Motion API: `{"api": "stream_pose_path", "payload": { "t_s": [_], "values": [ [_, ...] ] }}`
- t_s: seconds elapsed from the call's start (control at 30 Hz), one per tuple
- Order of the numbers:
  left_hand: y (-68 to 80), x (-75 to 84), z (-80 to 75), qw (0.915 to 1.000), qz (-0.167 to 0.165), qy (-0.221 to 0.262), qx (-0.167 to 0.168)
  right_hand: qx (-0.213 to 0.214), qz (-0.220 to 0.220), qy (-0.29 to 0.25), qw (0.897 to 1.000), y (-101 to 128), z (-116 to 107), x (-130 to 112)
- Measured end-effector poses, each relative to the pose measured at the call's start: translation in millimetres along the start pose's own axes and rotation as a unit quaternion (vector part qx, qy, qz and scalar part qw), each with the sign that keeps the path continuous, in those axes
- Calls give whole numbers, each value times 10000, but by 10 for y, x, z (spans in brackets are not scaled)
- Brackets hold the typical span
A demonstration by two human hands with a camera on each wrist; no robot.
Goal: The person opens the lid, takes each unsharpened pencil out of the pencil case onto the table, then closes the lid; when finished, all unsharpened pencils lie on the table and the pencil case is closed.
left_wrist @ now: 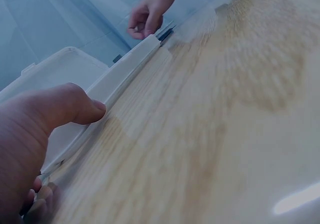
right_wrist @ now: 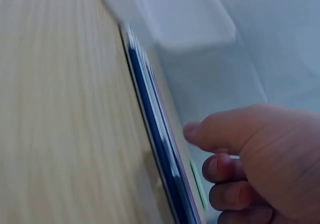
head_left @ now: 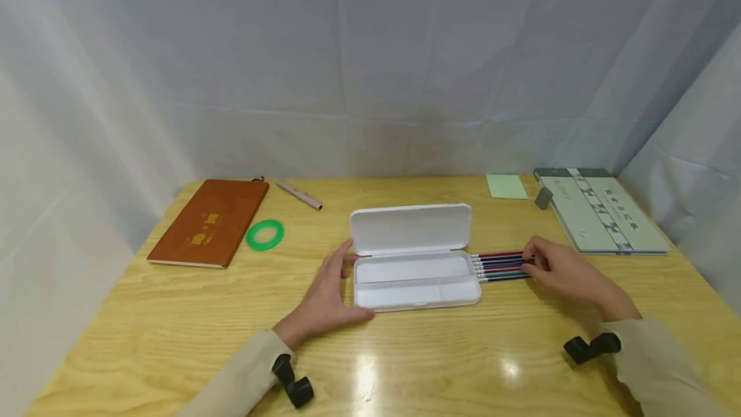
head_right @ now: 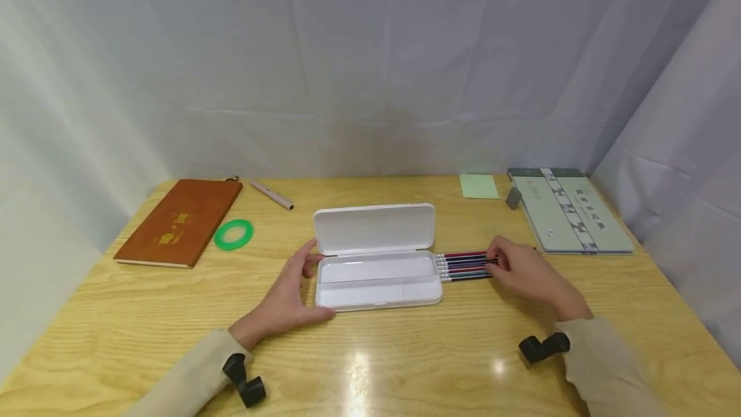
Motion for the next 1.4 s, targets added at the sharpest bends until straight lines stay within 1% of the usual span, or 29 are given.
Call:
{"api": "stream_pose_path", "payload": {
  "t_s": [0.07, 0.1, 0.17, 0.23, 0.33, 0.4, 0.47, 0.5, 0.7, 0.87, 0.93, 1.03, 1.17, 1.27, 1.4],
  "values": [
    [-1, -10, 3, 10000, -24, 16, -27, -82, -102, -156, 9998, -142, 59, -126],
    [0, -16, 8, 10000, -26, 22, -38, -83, -221, -210, 9995, -211, 95, -194],
    [0, -24, 21, 10000, -19, 35, -51, -59, -598, -316, 9977, -336, 190, -323],
    [-3, -25, 30, 10000, -2, 18, -44, -147, -921, -326, 9951, -447, 286, -467],
    [-11, -16, 36, 10000, 46, 9, -34, -454, -1373, -195, 9893, -567, 426, -676],
    [-18, -8, 41, 10000, 88, 22, -34, -759, -1494, -114, 9858, -618, 504, -786],
    [-23, -1, 42, 9999, 132, 75, -38, -946, -1566, -26, 9831, -654, 565, -861],
    [-23, 1, 43, 9998, 145, 109, -35, -1017, -1526, 3, 9830, -666, 591, -886],
    [-18, 3, 34, 9998, 94, 171, -81, -1093, -1299, -87, 9854, -702, 675, -923],
    [-14, 0, 29, 9998, 58, 158, -98, -1053, -1282, -77, 9861, -715, 706, -910],
    [-12, -1, 30, 9998, 49, 138, -102, -1037, -1273, -150, 9863, -720, 714, -902],
    [-10, -6, 32, 9999, 28, 110, -110, -1014, -1259, -392, 9861, -723, 716, -886],
    [-7, -5, 30, 9998, -52, 93, -166, -975, -1233, -901, 9834, -714, 685, -868],
    [-5, -3, 21, 9998, -71, 74, -194, -726, -1327, -1079, 9826, -688, 625, -847],
    [15, -11, -10, 9999, -107, 38, -98, -162, -1529, -845, 9845, -587, 507, -743]
  ]
}}
Point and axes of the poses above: each hand's wrist, its own y-axis away from the middle knuckle, its own z-axis out of the palm, x = y × z, the point moved 1 cm from there along -y, towards the middle knuckle, and after that the axes turned 7 degrees about -z, right-handed, at the moved point
